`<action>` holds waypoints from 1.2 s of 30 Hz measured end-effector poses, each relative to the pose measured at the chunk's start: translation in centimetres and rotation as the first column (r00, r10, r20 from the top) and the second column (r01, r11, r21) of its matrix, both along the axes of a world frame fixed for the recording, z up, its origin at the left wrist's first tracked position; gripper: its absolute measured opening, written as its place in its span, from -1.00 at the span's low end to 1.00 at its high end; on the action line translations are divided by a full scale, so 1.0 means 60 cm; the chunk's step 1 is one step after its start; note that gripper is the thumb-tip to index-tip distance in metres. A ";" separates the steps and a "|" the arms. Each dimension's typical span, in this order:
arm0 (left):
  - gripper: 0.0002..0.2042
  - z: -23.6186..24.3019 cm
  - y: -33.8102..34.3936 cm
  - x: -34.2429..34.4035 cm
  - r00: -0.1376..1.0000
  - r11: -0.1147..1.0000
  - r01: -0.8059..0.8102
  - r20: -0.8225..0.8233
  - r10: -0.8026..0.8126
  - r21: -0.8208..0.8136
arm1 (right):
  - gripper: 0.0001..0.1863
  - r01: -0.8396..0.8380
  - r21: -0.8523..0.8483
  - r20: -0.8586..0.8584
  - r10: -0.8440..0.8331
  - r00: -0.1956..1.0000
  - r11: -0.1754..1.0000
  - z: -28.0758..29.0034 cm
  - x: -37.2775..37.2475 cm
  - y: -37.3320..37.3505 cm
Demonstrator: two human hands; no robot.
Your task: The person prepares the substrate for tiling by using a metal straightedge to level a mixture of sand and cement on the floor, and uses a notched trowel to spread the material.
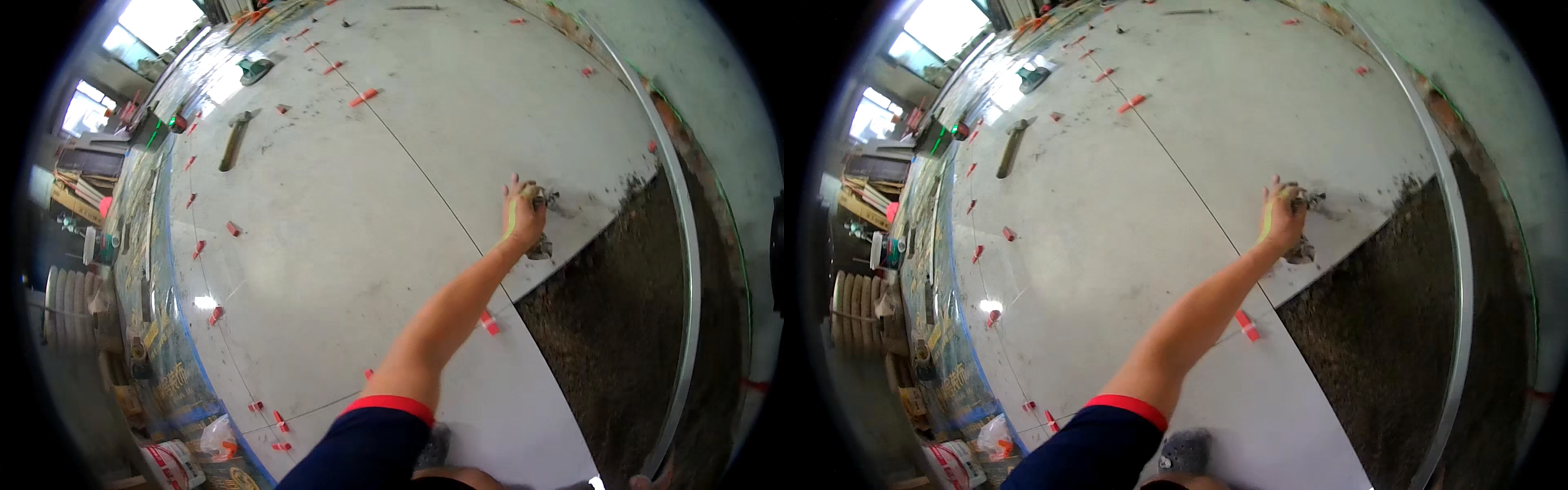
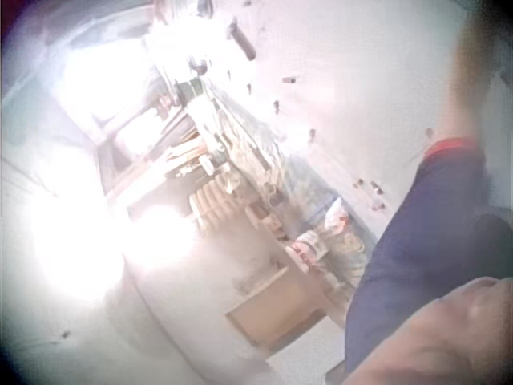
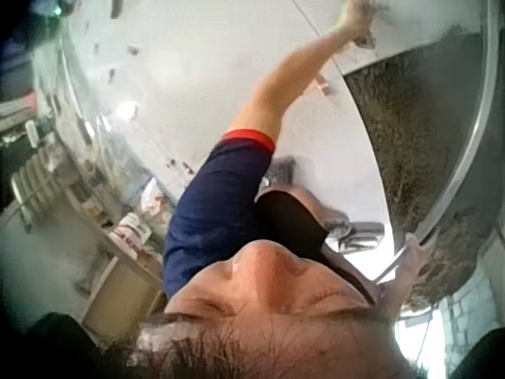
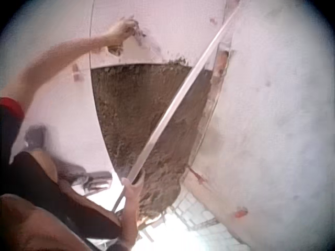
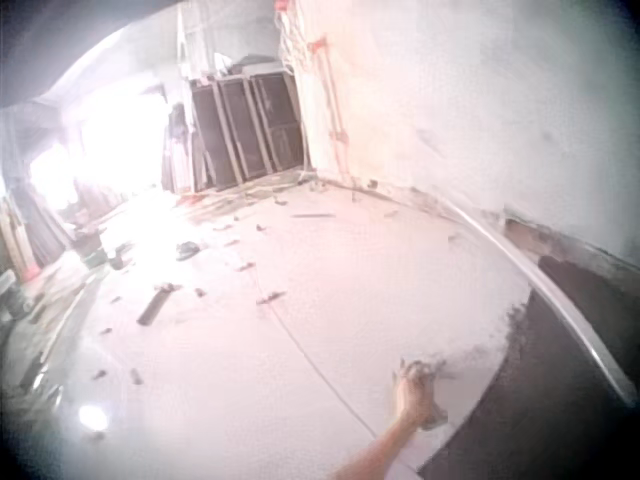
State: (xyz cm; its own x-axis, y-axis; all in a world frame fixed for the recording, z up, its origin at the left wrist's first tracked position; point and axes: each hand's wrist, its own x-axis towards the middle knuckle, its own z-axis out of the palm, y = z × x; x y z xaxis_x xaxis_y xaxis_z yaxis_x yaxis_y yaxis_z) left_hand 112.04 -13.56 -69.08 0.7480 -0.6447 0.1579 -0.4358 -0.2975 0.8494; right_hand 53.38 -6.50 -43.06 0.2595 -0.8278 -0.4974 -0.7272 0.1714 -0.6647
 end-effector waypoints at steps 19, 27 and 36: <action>-0.68 -0.019 0.267 -0.163 0.981 0.981 -0.181 0.087 0.174 0.074 | 0.27 0.083 -0.013 0.089 -0.081 0.993 0.996 0.016 0.087 0.007; -0.69 0.037 0.183 -0.210 0.978 0.990 -0.129 0.154 0.138 -0.064 | 0.19 0.040 -0.082 0.192 -0.023 0.981 0.996 0.023 0.028 -0.006; -0.58 0.266 0.069 -0.325 -0.007 0.932 -0.025 -0.932 -0.362 -0.362 | 0.04 0.082 0.065 0.214 -0.094 0.972 0.994 0.056 0.012 -0.001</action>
